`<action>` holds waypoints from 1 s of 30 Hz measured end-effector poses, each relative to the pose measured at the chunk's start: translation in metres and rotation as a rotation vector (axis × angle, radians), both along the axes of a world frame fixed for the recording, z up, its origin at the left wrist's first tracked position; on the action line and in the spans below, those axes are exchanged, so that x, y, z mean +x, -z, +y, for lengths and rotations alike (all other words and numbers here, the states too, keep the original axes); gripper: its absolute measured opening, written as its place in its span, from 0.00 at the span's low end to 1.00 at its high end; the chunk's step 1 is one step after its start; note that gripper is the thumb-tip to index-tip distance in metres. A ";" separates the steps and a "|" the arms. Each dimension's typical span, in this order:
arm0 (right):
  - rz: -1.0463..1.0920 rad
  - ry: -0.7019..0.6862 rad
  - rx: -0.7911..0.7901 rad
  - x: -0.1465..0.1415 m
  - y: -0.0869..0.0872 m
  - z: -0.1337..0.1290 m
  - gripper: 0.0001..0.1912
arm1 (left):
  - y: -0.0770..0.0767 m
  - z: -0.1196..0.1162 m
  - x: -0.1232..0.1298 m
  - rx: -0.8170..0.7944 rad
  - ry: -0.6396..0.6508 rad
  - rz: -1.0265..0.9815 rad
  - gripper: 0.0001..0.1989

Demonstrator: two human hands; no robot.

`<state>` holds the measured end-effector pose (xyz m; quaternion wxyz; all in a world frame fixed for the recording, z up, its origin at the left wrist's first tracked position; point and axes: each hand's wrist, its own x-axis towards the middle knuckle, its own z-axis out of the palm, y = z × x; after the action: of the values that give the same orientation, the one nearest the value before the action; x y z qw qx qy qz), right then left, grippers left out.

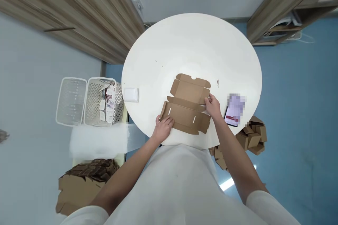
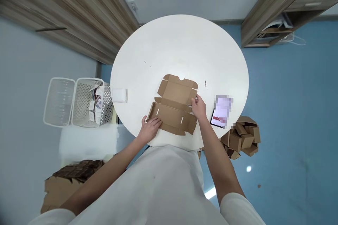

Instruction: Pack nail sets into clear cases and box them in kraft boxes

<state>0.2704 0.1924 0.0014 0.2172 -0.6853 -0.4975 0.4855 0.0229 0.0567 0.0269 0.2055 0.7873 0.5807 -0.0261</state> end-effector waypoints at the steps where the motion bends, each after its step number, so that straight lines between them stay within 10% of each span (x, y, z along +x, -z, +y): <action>1: 0.000 -0.015 -0.003 -0.001 0.001 0.003 0.24 | 0.000 0.000 0.002 -0.007 0.001 -0.001 0.21; 17: -0.131 -0.231 0.036 -0.005 -0.018 -0.008 0.19 | -0.033 0.039 0.006 -0.054 -0.067 0.148 0.41; 25: -0.302 -0.374 0.052 -0.023 -0.033 -0.057 0.19 | -0.029 0.015 0.002 0.007 0.093 0.175 0.52; 30: -0.475 -0.371 0.225 -0.038 -0.045 -0.101 0.37 | -0.022 -0.001 -0.008 0.012 0.134 0.189 0.51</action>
<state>0.2321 0.0918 0.0462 0.0770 -0.6488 -0.7014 0.2849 0.0151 0.0560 0.0494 0.1428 0.8196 0.5437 -0.1106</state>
